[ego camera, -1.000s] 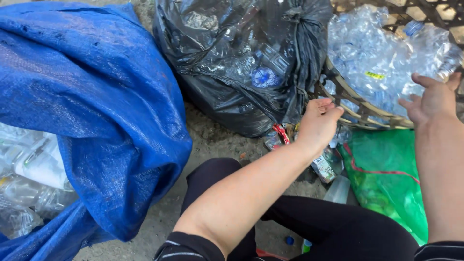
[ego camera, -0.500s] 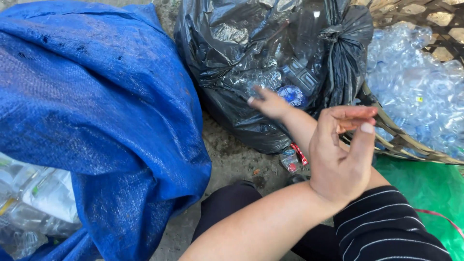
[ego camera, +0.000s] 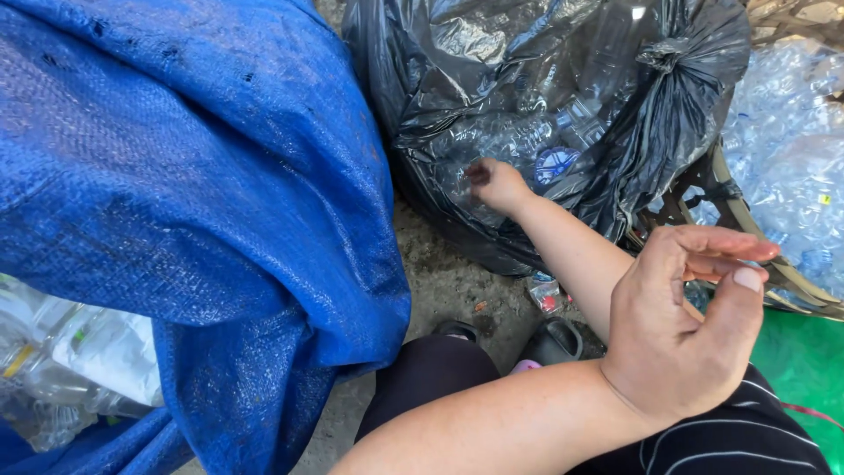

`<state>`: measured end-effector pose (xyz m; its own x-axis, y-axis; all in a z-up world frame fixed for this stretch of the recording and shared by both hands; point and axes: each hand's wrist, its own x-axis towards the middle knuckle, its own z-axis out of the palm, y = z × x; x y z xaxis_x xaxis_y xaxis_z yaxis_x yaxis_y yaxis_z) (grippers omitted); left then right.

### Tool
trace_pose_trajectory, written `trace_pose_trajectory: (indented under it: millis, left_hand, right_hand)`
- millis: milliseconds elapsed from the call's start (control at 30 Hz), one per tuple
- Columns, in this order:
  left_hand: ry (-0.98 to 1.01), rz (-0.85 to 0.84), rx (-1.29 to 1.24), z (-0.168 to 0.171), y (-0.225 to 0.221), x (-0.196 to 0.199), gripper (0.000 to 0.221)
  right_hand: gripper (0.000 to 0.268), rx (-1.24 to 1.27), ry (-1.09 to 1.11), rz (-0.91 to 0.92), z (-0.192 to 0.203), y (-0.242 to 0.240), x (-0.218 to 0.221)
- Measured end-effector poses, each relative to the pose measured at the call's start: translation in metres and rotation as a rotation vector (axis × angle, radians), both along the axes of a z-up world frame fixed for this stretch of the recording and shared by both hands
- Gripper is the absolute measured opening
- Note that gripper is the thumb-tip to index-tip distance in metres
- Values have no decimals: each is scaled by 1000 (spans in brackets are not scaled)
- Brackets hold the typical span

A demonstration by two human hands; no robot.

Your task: Sorting plastic bottles from a large trash bag into different containers for recycling.

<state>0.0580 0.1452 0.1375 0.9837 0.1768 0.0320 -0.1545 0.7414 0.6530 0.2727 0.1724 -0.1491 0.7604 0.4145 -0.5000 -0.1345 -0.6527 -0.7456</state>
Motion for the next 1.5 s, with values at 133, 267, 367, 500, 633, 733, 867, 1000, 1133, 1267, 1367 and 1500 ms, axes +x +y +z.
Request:
trace_pose_trajectory:
  millis: [133,267,367,500,633,733,867,1000,1133,1267,1367,1500]
  left_hand:
    - [12,52,16,-3,-1,5,20]
    - [45,50,37,-4,2,10,20]
    - [55,40,33,-5,5,12,22]
    - [61,35,36,-7,8,14,21]
    - [60,13,29,-8,10,15,22]
    - [51,31,29,-10,4,15,22]
    - [50,22,33,-11,3,13,22]
    - [29,-38,32,-9,1,9,24]
    - [43,-29,-20,-3,0,7,23]
    - [47,27,-71,-1,6,14,22]
    - [73,88,41,4,21,19,20]
    - [109,82,-8,5,31,22,19]
  right_hand:
    - [73,-364,-385,293,-35,21,-3]
    - [78,-507,-214,326,-31,44,-4]
    - [80,-591,-130,350,-50,42,5]
    - [46,-578,-329,189,-56,41,0]
    - [44,-596,-243,147,-10,27,-11]
    - [48,-414,-437,39,-18,1,0]
    - [72,-281,-360,-114,18,-10,8]
    - [61,-285,-76,-67,43,-21,20]
    - [65,-353,-345,43,21,-22,38]
    - [65,-277,-500,27,2,27,38]
    - [86,-261,-631,71,-48,58,54]
    - [54,-386,-597,-60,-96,89,60]
